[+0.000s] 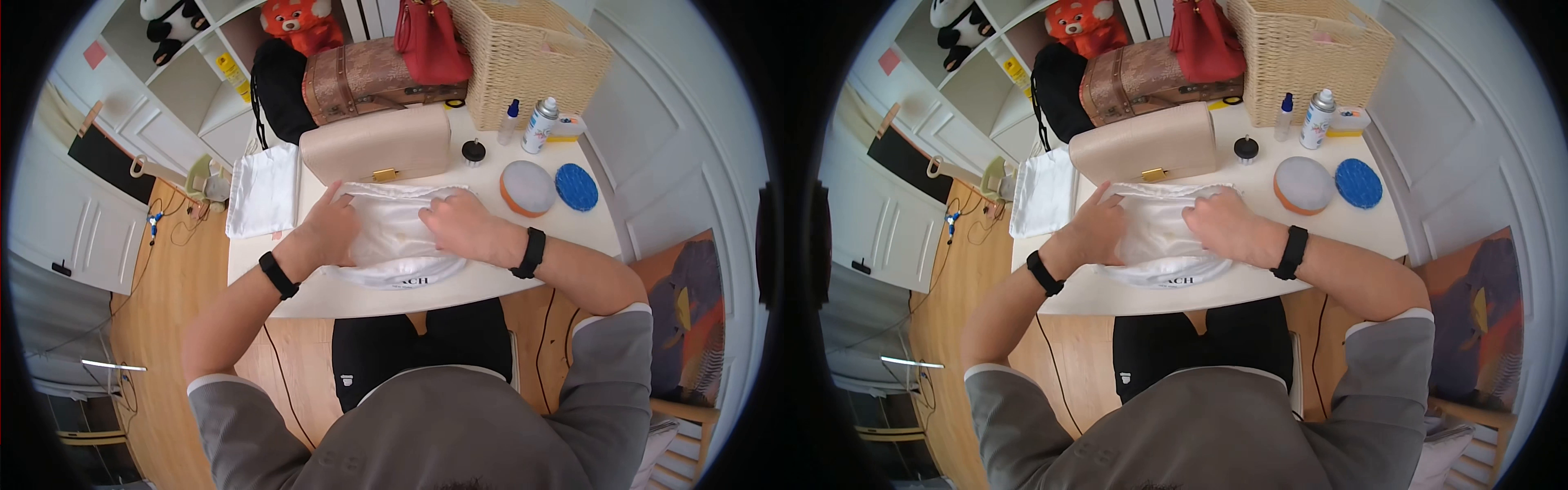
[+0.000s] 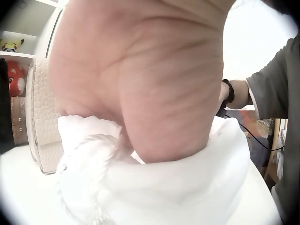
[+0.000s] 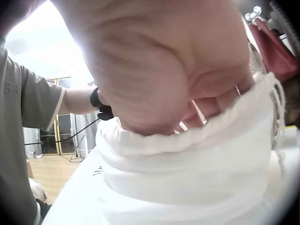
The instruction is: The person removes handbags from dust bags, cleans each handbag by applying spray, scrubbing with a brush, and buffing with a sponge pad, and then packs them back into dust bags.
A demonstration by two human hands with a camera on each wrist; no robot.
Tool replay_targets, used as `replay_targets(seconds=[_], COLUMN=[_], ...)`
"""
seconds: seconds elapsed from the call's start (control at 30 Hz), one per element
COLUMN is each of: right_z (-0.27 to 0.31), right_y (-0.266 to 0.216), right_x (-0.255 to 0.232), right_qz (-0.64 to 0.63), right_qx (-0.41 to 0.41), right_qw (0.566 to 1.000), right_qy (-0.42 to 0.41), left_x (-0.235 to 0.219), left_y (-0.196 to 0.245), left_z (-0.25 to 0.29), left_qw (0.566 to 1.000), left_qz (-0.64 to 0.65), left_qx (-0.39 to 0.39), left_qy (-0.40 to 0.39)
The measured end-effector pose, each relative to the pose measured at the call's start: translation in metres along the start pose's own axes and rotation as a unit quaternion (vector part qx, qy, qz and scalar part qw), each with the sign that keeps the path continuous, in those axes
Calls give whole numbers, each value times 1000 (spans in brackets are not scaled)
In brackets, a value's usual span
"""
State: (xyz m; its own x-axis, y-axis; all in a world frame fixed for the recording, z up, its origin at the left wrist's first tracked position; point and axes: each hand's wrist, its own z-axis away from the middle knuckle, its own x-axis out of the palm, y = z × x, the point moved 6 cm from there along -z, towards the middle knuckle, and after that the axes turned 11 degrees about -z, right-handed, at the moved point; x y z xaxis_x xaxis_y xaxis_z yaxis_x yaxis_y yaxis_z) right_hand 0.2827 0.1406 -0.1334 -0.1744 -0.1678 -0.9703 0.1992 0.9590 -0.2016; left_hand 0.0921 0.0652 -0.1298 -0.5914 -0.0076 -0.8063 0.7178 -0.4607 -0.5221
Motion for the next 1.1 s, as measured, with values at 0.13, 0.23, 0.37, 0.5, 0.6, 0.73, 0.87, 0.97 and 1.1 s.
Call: replay_targets(seconds=[0.13,0.23,0.37,0.5,0.6,0.73,0.87,0.97,1.1], right_z=[2,-5,-22,-49,-82,-126,-134,-128,-114], right_y=[11,7,-7,-6,23,63,67,67,63], right_x=[1,-6,-45,-111,-125,-103,-96,-94,-92], right_qz=[48,81,-47,-11,-1,-6,0,-10,-11], right_qx=[38,12,7,-33,-10,90,138,117,137], right_qw=[998,997,998,966,962,991,990,992,988], right_qy=[-32,-17,40,256,272,95,-5,39,72], left_x=[11,9,-17,-35,-30,-3,4,24,34], left_y=[-3,-2,-3,-11,-16,-18,-18,-21,-27], left_z=[6,4,10,21,36,57,75,72,64], left_qw=[1000,999,987,952,943,930,912,872,844], left_qz=[-3,22,129,253,259,258,251,394,427], left_qx=[-9,-21,2,-54,-116,-201,-271,-289,-320], left_qy=[30,30,97,163,175,166,179,26,53])
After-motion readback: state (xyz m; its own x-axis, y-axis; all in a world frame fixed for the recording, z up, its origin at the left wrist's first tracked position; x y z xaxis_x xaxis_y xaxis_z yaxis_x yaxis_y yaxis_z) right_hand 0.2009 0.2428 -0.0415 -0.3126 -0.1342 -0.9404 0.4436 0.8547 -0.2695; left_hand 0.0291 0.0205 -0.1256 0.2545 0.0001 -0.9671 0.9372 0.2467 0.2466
